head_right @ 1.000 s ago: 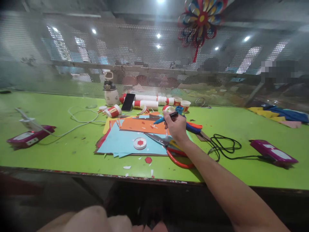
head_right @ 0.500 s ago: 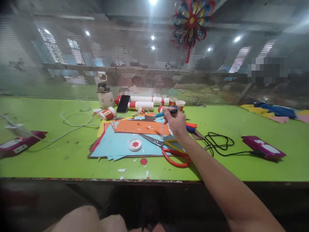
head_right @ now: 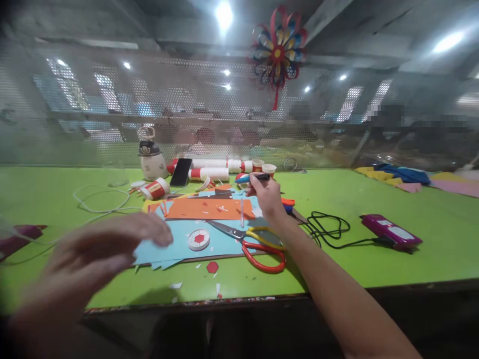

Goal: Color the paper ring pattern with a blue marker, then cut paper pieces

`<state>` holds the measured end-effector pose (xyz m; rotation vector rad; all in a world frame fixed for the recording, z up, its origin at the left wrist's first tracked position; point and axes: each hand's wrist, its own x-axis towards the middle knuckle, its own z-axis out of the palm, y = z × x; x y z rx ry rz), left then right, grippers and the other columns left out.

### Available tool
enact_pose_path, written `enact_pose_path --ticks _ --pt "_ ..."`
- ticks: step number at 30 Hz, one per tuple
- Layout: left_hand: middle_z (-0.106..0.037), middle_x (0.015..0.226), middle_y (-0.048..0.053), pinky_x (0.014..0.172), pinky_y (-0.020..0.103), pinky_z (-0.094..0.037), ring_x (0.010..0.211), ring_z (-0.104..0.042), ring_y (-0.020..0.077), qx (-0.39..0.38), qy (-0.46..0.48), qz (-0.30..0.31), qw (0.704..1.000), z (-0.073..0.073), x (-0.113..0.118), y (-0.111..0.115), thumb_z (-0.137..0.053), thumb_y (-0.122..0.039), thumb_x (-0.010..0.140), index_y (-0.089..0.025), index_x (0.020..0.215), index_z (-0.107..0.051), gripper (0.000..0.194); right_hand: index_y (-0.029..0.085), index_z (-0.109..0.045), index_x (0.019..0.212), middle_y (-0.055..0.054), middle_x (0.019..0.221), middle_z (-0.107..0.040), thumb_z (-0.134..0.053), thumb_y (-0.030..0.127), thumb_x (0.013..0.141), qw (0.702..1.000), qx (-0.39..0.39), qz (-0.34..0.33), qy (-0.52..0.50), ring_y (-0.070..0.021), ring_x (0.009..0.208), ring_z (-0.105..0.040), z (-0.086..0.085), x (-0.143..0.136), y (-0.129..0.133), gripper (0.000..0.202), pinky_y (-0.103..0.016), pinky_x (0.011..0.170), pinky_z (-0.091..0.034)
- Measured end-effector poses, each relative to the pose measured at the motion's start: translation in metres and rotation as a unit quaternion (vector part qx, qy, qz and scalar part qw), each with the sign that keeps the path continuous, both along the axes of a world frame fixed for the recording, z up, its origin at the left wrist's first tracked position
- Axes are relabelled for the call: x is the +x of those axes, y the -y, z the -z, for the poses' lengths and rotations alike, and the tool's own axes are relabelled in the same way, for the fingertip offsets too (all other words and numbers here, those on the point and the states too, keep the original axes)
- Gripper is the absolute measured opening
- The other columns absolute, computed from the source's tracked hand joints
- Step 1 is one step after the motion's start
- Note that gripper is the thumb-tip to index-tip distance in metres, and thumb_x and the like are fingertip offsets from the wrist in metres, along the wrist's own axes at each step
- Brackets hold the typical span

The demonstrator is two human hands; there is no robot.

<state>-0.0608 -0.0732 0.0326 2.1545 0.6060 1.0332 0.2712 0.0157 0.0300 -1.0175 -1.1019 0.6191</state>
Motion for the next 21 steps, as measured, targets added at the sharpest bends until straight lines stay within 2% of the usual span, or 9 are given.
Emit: enact_pose_path --ticks 1,3,5,8,10,13,17,21 --pt "-0.072 0.106 0.001 0.094 0.044 -0.053 0.108 -0.064 0.0285 -0.035 -0.002 0.026 0.999 -0.014 0.005 -0.022 -0.059 -0.037 0.087 -0.034 0.107 -0.069 0.022 0.013 -0.063 0.101 0.001 0.08 -0.064 -0.059 0.03 0.095 1.0 -0.005 0.015 -0.002 -0.0085 0.06 -0.06 -0.001 0.005 -0.002 0.019 -0.024 0.056 -0.054" --pt "-0.069 0.116 0.001 0.095 0.041 -0.053 0.111 -0.063 0.0268 -0.105 -0.044 0.038 0.993 -0.03 0.009 -0.064 -0.063 -0.036 0.083 -0.034 0.117 -0.065 0.034 0.013 -0.062 0.102 0.0 0.084 -0.064 -0.058 0.033 0.096 0.999 -0.017 0.052 -0.003 -0.0091 0.062 -0.06 -0.006 0.018 -0.007 0.021 -0.024 0.056 -0.053" --pt "-0.068 0.121 0.008 0.096 0.043 -0.052 0.118 -0.06 0.0303 -0.124 -0.066 0.036 0.989 -0.03 0.008 -0.097 -0.066 -0.036 0.079 -0.026 0.125 -0.062 0.047 0.013 -0.062 0.104 -0.001 0.088 -0.065 -0.057 0.035 0.096 0.995 -0.034 0.09 0.002 -0.0101 0.065 -0.062 -0.014 0.031 -0.013 0.024 -0.025 0.058 -0.054" --pt "-0.058 0.136 0.014 0.1 0.044 -0.05 0.124 -0.057 0.0316 -0.172 -0.114 0.067 0.976 -0.013 0.011 -0.124 -0.067 -0.037 0.077 -0.024 0.138 -0.048 0.066 0.014 -0.062 0.108 -0.004 0.096 -0.066 -0.057 0.035 0.095 0.989 -0.06 0.133 0.028 -0.0128 0.073 -0.065 -0.028 0.049 -0.026 0.025 -0.029 0.063 -0.056" --pt "-0.052 0.144 0.013 0.105 0.044 -0.046 0.128 -0.055 0.0315 -0.171 -0.16 0.103 0.967 -0.002 0.017 -0.128 -0.068 -0.038 0.077 -0.027 0.143 -0.042 0.072 0.014 -0.062 0.11 -0.005 0.101 -0.066 -0.059 0.034 0.094 0.983 -0.074 0.155 0.057 -0.0147 0.079 -0.066 -0.037 0.059 -0.036 0.026 -0.032 0.068 -0.057" --pt "-0.047 0.15 0.01 0.106 0.044 -0.045 0.131 -0.051 0.0336 -0.12 -0.228 0.146 0.955 0.008 0.025 -0.12 -0.073 -0.038 0.073 -0.031 0.141 -0.045 0.074 0.015 -0.061 0.114 -0.006 0.108 -0.066 -0.06 0.033 0.094 0.972 -0.095 0.189 0.105 -0.0169 0.087 -0.066 -0.042 0.072 -0.052 0.027 -0.035 0.074 -0.057" --pt "-0.05 0.148 0.004 0.107 0.049 -0.043 0.129 -0.051 0.0361 -0.065 -0.25 0.103 0.961 0.015 0.026 -0.104 -0.07 -0.031 0.069 -0.037 0.14 -0.047 0.076 0.015 -0.06 0.117 -0.007 0.113 -0.065 -0.06 0.034 0.094 0.949 -0.119 0.236 0.174 -0.0187 0.092 -0.066 -0.038 0.09 -0.069 0.03 -0.038 0.077 -0.057" --pt "-0.052 0.146 0.003 0.109 0.05 -0.04 0.13 -0.049 0.037 -0.075 -0.26 0.054 0.961 0.02 0.023 -0.094 -0.071 -0.029 0.065 -0.037 0.139 -0.049 0.078 0.015 -0.06 0.118 -0.008 0.114 -0.065 -0.06 0.033 0.094 0.917 -0.151 0.273 0.249 -0.0189 0.093 -0.066 -0.037 0.106 -0.09 0.03 -0.038 0.078 -0.057"
